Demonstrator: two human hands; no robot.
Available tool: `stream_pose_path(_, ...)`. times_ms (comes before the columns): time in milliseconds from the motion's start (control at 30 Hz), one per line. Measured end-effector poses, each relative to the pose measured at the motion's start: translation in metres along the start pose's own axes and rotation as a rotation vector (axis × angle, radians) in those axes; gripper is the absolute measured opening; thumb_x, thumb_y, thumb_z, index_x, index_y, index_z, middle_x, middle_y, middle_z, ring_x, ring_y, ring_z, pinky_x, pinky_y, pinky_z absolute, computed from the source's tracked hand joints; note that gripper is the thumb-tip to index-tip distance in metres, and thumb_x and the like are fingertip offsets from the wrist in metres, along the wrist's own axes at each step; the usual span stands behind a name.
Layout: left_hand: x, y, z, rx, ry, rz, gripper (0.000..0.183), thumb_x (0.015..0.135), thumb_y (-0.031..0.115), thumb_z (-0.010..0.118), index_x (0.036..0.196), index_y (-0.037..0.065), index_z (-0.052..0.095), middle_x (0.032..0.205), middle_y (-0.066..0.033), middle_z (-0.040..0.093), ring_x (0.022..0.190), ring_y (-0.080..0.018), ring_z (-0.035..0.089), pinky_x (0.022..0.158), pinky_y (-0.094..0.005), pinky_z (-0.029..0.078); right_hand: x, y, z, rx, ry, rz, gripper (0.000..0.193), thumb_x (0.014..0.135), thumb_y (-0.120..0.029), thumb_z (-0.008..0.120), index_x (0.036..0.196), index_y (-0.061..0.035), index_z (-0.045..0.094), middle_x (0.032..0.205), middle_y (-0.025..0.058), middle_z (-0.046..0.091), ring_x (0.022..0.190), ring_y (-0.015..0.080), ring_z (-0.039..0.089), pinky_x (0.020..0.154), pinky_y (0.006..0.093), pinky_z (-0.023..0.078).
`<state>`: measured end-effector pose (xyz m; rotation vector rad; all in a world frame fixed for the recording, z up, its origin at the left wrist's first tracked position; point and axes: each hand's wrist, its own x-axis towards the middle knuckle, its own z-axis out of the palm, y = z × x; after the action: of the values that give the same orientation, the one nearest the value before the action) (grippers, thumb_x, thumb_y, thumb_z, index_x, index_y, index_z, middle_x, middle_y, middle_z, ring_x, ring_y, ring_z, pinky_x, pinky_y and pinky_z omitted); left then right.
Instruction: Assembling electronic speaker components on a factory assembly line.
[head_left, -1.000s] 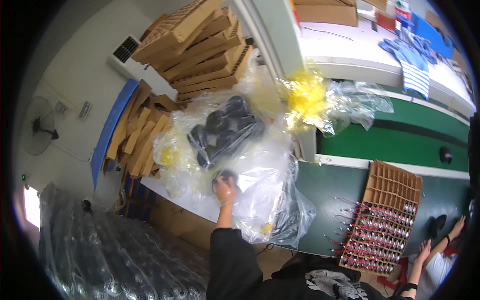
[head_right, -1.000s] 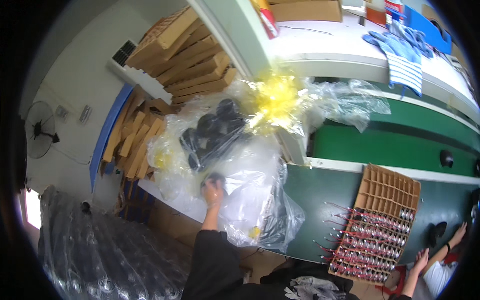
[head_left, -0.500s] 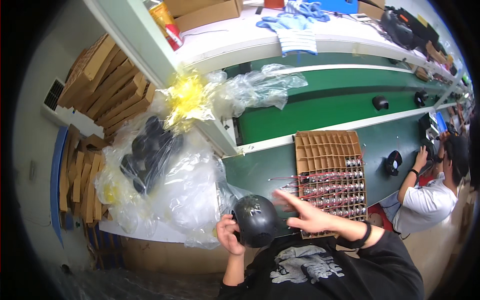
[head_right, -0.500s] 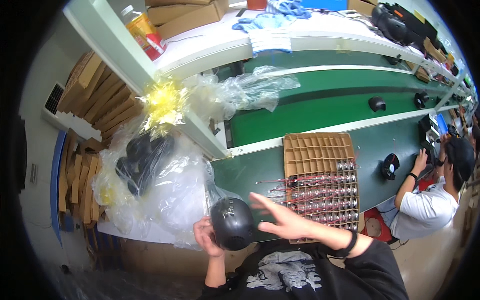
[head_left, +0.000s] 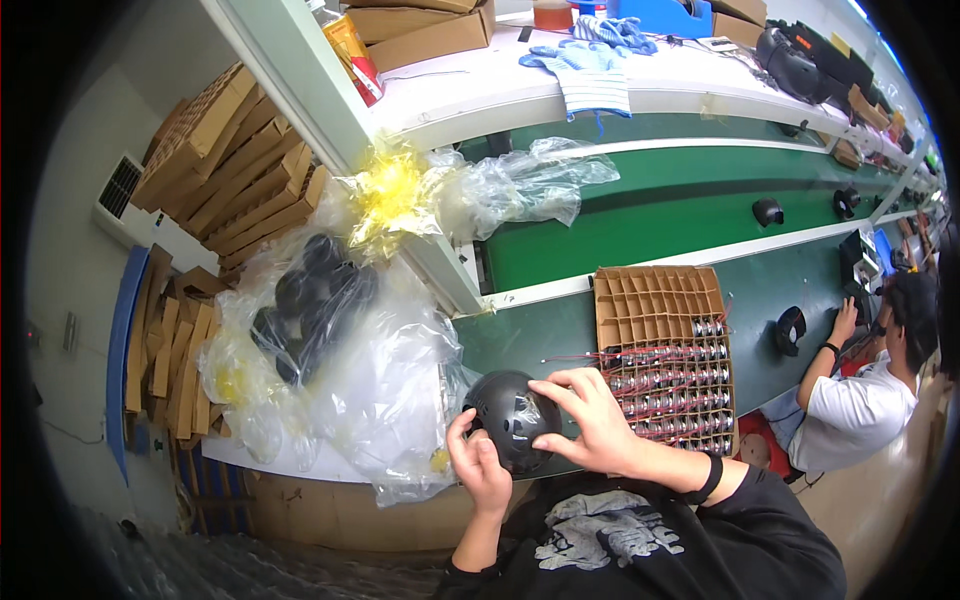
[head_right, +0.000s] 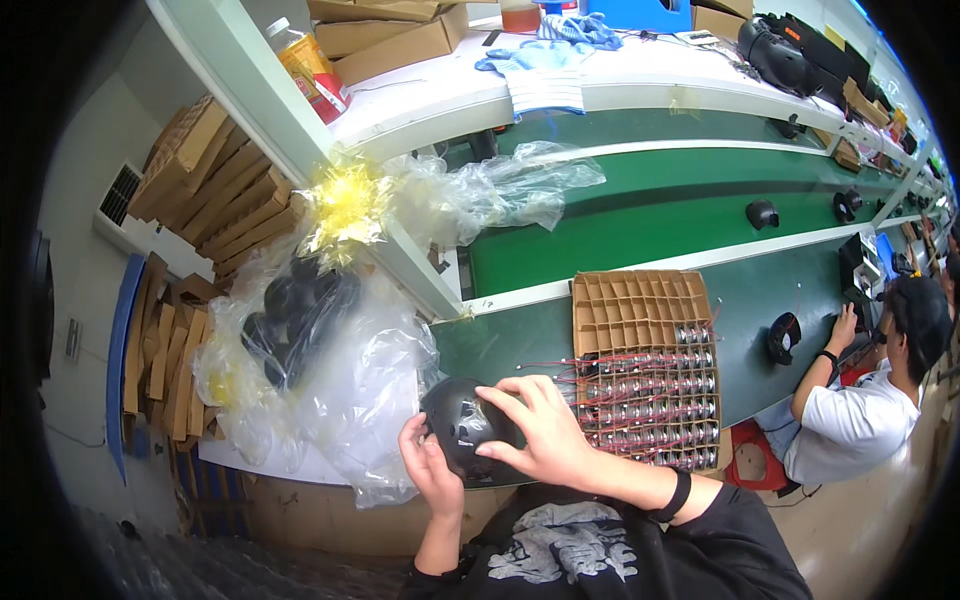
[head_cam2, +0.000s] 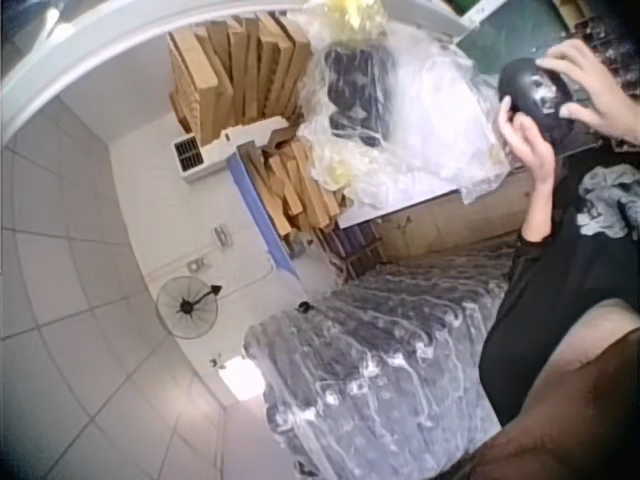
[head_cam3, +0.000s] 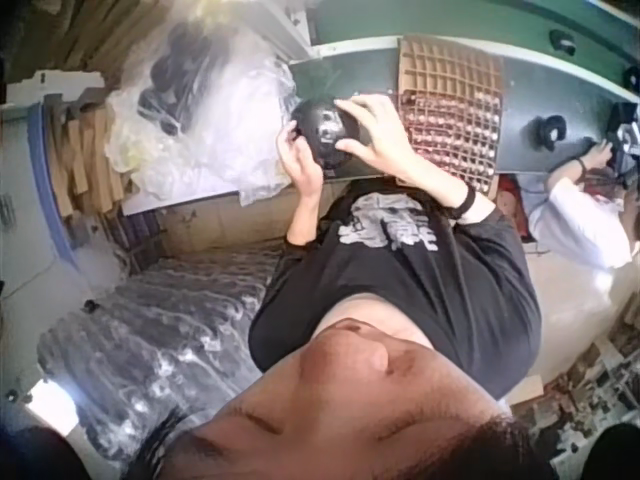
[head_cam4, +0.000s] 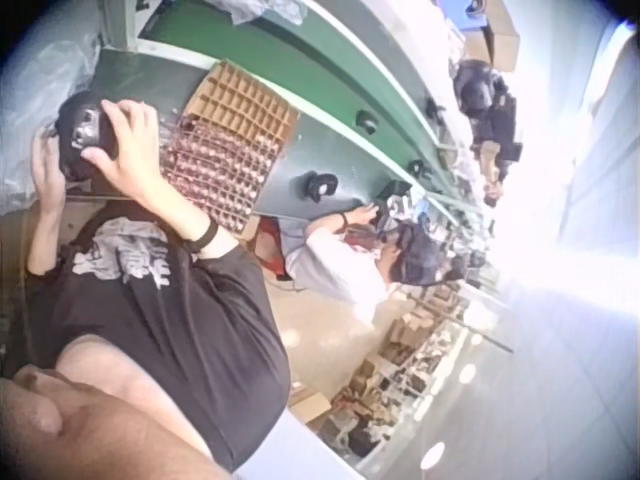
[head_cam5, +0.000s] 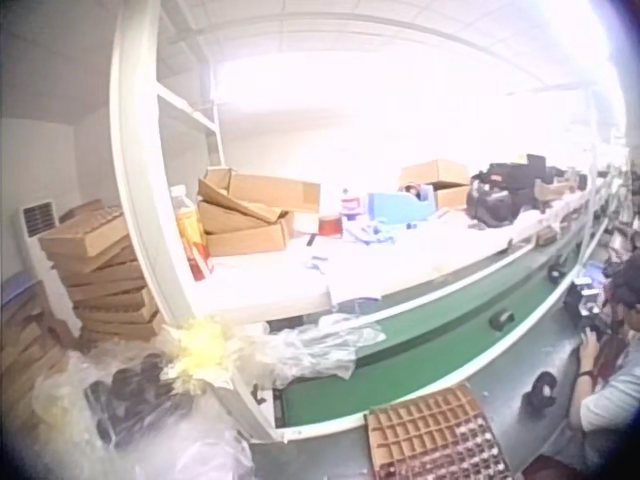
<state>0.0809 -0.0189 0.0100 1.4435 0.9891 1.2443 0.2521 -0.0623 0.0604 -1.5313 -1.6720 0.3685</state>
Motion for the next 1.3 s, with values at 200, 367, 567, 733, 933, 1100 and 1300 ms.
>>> stream_pose_path(200, -0.011, -0.03, -0.015, 0.358, 0.015, 0.346, 0.047, 0.096, 0.034, 0.042, 0.122, -0.004, 0.035, 0.079, -0.0067, 0.056, 0.087, -0.0155, 0.052, 0.087, -0.0334, 0.039, 0.009, -0.005, 0.002, 0.267, 0.036, 0.161, 0.031, 0.075, -0.018, 0.076, 0.094, -0.0011, 0.06, 0.083, 0.0079, 0.056, 0.067, 0.0165, 0.054, 0.063, 0.0284, 0.047)
stream_pose_path(367, 0.0, -0.025, -0.024, 0.677, 0.071, 0.742, 0.045, 0.094, 0.038, 0.045, 0.113, -0.002, 0.044, 0.086, -0.0052, 0.056, 0.098, -0.0229, 0.045, 0.091, -0.0419, 0.034, 0.015, -0.008, -0.001, 0.203, -0.174, 0.324, 0.026, 0.085, -0.024, 0.065, 0.083, -0.0003, 0.055, 0.066, 0.0109, 0.054, 0.057, 0.0197, 0.054, 0.055, 0.0325, 0.045)
stream_pose_path(567, 0.009, -0.027, -0.041, 0.689, -0.021, 0.924, 0.047, 0.091, 0.037, 0.051, 0.115, -0.003, 0.044, 0.1, -0.0047, 0.054, 0.106, -0.0271, 0.039, 0.094, -0.0432, 0.031, 0.019, -0.006, 0.008, 0.001, -0.138, 0.089, 0.023, 0.09, -0.019, 0.054, 0.075, -0.0019, 0.05, 0.059, 0.0156, 0.053, 0.058, 0.0358, 0.056, 0.052, 0.0442, 0.043)
stream_pose_path(733, 0.018, 0.002, -0.01, 0.07, -0.074, 0.107, 0.047, 0.093, 0.018, 0.05, 0.13, -0.007, 0.033, 0.11, -0.0141, 0.054, 0.108, -0.0195, 0.047, 0.085, -0.0313, 0.043, 0.023, 0.004, 0.021, -0.084, -0.091, -0.02, 0.021, 0.086, -0.02, 0.056, 0.073, -0.004, 0.051, 0.061, 0.0141, 0.057, 0.059, 0.0343, 0.059, 0.053, 0.0444, 0.047)
stream_pose_path(933, 0.042, -0.025, -0.012, -0.199, -0.052, -0.187, 0.038, 0.09, 0.006, 0.056, 0.125, -0.002, 0.045, 0.084, -0.0064, 0.063, 0.077, -0.0075, 0.057, 0.072, -0.0208, 0.045, 0.017, 0.004, 0.044, -0.222, -0.082, -0.038, 0.015, 0.077, -0.015, 0.061, 0.07, -0.006, 0.052, 0.061, 0.0106, 0.056, 0.058, 0.0286, 0.059, 0.05, 0.0404, 0.047)
stream_pose_path(1100, 0.07, -0.054, -0.02, -0.27, 0.139, -0.229, 0.033, 0.09, 0.005, 0.057, 0.122, -0.002, 0.049, 0.079, -0.0045, 0.064, 0.071, -0.0057, 0.056, 0.067, -0.0205, 0.045, 0.009, -0.058, 0.027, 0.04, -0.157, -0.773, 0.021, 0.069, -0.013, 0.065, 0.067, -0.0087, 0.045, 0.058, 0.0007, 0.04, 0.051, 0.0172, 0.048, 0.043, 0.0299, 0.041)
stream_pose_path(1300, 0.063, -0.035, -0.058, -0.275, 0.211, -0.149, 0.032, 0.093, 0.014, 0.052, 0.122, -0.001, 0.049, 0.107, -0.0125, 0.059, 0.092, -0.0154, 0.059, 0.081, -0.0271, 0.047, 0.127, -0.041, -0.028, -0.389, 0.325, -0.616, 0.021, 0.073, -0.008, 0.065, 0.062, -0.009, 0.047, 0.053, 0.0063, 0.045, 0.046, 0.0225, 0.047, 0.043, 0.0338, 0.04)
